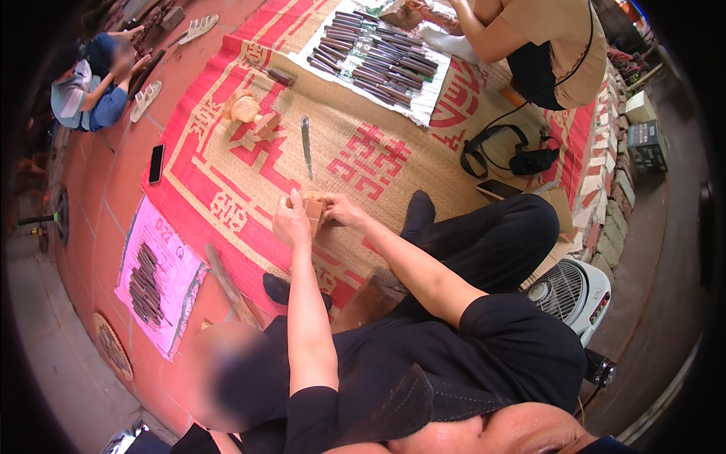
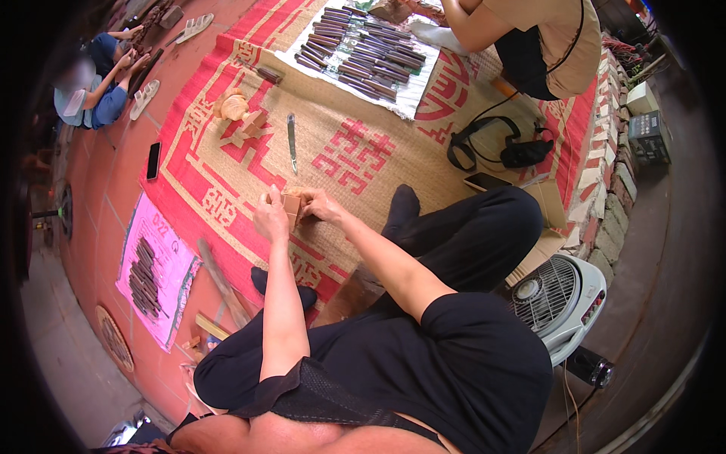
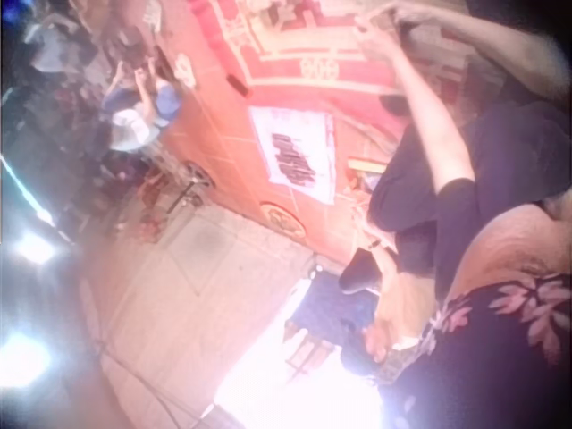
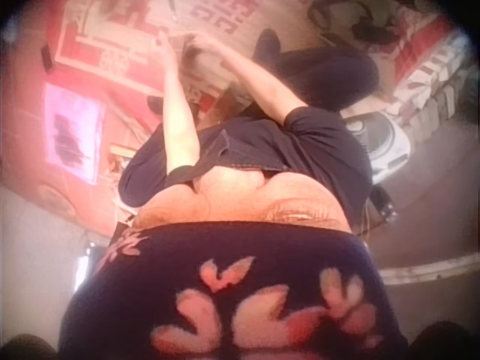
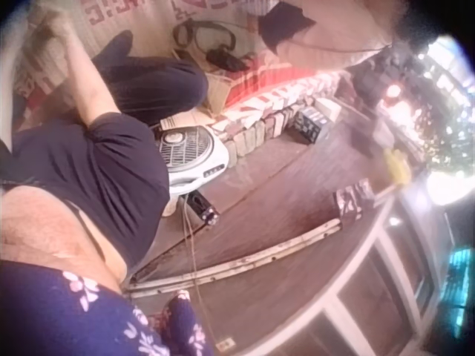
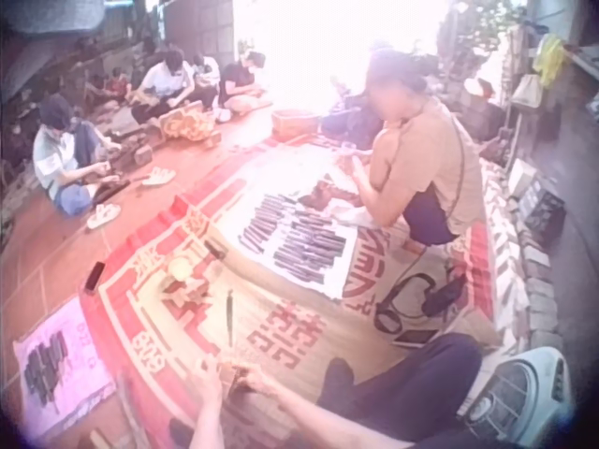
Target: The person sits on a mat and uses a knife to carve a small wooden block, repeatedly peeling thin shavings from its surface. The person rotates the block and continues carving while other people work nearby.
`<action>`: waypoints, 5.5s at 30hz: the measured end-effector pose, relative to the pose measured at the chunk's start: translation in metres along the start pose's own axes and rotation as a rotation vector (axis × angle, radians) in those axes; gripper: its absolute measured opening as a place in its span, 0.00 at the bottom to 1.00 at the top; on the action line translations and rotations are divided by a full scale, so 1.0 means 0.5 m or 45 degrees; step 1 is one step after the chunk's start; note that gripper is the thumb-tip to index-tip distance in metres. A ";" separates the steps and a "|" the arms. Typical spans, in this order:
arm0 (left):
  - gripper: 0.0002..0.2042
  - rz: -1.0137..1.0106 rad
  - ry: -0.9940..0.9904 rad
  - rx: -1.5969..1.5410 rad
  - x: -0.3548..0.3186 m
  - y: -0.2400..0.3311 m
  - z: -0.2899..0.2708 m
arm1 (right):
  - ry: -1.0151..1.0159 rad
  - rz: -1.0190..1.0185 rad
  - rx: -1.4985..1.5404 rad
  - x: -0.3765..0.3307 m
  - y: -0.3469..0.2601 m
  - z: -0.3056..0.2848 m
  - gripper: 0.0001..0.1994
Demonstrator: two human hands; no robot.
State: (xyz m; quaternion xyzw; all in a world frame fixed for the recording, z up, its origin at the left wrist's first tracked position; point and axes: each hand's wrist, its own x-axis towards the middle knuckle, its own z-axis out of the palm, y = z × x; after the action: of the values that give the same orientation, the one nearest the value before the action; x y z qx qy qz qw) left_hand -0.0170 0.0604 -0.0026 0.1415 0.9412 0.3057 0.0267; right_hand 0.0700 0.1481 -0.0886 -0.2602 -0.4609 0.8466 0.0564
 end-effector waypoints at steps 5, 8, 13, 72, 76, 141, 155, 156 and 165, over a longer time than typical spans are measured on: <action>0.21 -0.018 -0.027 0.023 0.001 0.003 -0.006 | 0.160 -0.083 -0.267 0.007 0.008 0.012 0.07; 0.21 -0.003 -0.038 -0.012 0.002 0.011 -0.003 | 0.367 -0.059 -0.739 0.010 -0.021 -0.014 0.05; 0.21 0.021 0.001 0.007 -0.001 -0.001 0.003 | 0.017 -0.064 -0.169 0.010 0.028 -0.029 0.07; 0.22 -0.011 -0.048 0.025 0.006 -0.002 0.000 | 0.023 -0.007 -0.270 -0.005 -0.024 -0.018 0.08; 0.22 -0.031 -0.067 0.024 0.003 0.005 -0.009 | 0.097 -0.182 -0.209 -0.021 -0.032 0.041 0.10; 0.21 -0.336 -0.303 -0.865 0.121 -0.175 -0.008 | 0.128 -0.382 -0.726 0.030 -0.029 0.078 0.10; 0.23 -0.301 -0.262 -0.750 0.114 -0.160 -0.012 | -0.053 -0.090 -0.567 0.035 -0.070 0.068 0.10; 0.23 -0.238 -0.258 -0.658 0.117 -0.163 -0.008 | -0.040 -0.056 -0.469 0.041 -0.065 0.064 0.09; 0.23 -0.167 -0.211 -0.456 0.108 -0.138 -0.018 | -0.071 -0.256 -0.479 0.066 -0.031 0.040 0.09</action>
State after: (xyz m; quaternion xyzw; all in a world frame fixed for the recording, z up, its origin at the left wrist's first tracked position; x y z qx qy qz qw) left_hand -0.0870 0.0174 -0.0336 0.0977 0.8735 0.4532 0.1486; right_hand 0.0296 0.1529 -0.0800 -0.1953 -0.6358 0.7426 0.0782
